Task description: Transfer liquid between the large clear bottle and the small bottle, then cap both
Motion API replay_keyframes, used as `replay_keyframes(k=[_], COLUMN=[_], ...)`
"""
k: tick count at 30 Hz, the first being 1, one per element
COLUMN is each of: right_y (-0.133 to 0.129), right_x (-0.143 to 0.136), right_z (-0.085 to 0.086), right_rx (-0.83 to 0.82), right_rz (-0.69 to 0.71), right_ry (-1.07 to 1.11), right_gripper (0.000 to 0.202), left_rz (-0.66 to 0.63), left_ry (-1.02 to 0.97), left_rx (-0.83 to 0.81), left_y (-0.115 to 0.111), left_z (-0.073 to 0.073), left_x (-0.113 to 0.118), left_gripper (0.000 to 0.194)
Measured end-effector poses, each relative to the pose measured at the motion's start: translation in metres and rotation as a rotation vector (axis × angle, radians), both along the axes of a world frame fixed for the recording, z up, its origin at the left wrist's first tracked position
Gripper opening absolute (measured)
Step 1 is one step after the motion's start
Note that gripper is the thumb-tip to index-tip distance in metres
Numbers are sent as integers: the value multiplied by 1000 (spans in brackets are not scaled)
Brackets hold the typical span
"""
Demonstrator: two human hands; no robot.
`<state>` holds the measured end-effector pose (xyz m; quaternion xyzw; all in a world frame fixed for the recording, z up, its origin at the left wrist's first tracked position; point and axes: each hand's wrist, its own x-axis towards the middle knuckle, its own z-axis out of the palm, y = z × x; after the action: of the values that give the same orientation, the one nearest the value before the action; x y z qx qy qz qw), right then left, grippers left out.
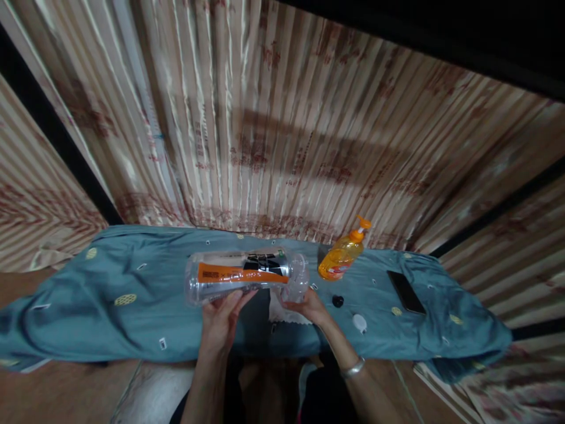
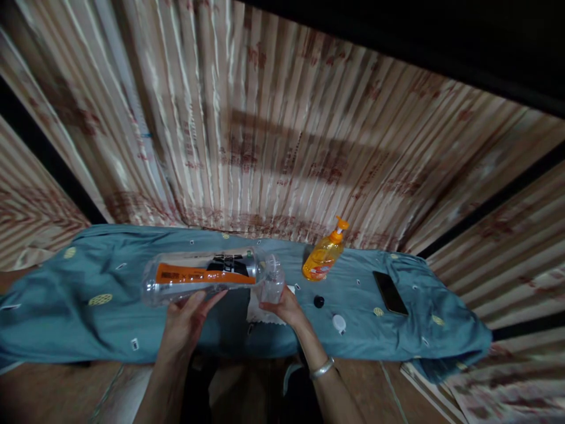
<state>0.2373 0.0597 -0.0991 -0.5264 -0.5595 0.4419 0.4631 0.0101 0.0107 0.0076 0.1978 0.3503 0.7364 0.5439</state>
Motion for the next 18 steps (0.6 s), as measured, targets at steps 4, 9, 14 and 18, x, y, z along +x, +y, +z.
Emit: replay_keyframes(k=[4,9,14,18], right_y=[-5,-14,-18,-19], right_x=[-6,-15,-21,-23], right_z=[-10,-10,-4,1], right_rx=[-31,26,5,5], right_rz=[39,-78,-127,-152], right_ry=[70,36,-37,-76], right_gripper=[53,59,54,50], left_rz=[6,25,30,29], left_ry=[23,24,26,39], left_rx=[-11,-16,-36,-40], left_y=[0,-2,-4,-5], left_z=[-1,-2,-1,2], left_x=[-1,-1,-2,-3], left_gripper=[44,46,46,47])
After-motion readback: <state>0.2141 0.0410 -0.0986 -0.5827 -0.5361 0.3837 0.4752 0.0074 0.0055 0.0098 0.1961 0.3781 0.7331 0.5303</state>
